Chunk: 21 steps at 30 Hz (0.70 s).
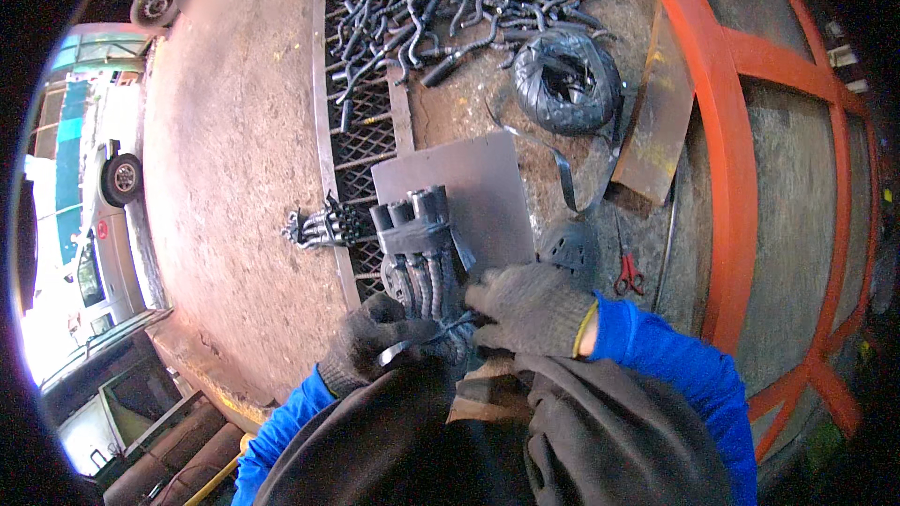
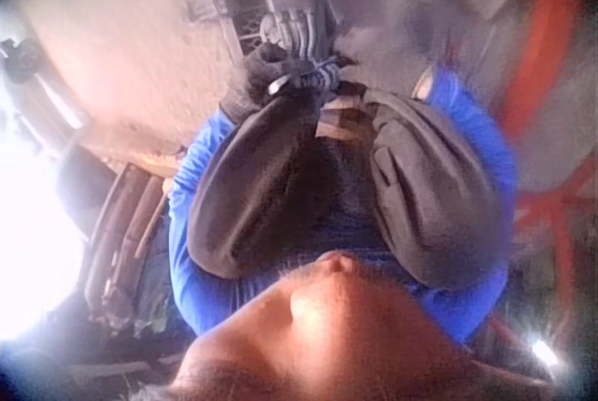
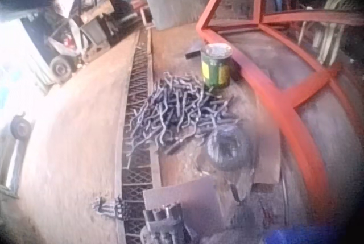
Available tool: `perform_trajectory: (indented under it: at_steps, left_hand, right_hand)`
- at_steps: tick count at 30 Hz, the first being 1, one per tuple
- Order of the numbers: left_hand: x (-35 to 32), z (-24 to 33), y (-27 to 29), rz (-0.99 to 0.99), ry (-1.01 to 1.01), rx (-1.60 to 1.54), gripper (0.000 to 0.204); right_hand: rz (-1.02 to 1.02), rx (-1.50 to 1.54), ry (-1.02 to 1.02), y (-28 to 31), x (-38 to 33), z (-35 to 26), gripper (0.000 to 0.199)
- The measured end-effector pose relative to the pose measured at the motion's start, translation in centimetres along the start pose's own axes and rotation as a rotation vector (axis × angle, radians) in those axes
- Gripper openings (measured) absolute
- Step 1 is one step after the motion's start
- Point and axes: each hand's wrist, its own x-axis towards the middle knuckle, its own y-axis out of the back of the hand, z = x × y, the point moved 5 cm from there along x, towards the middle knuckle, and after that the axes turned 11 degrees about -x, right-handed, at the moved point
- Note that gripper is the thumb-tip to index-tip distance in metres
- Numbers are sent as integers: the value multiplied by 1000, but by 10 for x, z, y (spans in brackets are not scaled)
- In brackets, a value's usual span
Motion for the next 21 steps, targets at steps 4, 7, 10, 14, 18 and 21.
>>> perform_trajectory:
  at_steps: [4,7,10,14,18,21]
  left_hand:
    - [3,-13,-8,185,374,-517,19]
    - [7,1,-8,162,-4,-348,18]
    - [11,-18,-5,61,-444,166,17]
    - [19,-5,1,146,-165,61,18]
    - [33,6,12,222,-289,255,19]
    - [41,12,14,268,-352,290,17]
  right_hand:
    - [-63,-34,112,-4,14,-4,27]
    - [34,-17,96,-7,14,-5,21]
    - [112,40,15,-7,13,-2,19]
    - [327,113,-100,-1,13,4,18]
    - [436,167,-168,13,14,8,15]
    - [560,71,-224,15,12,13,17]
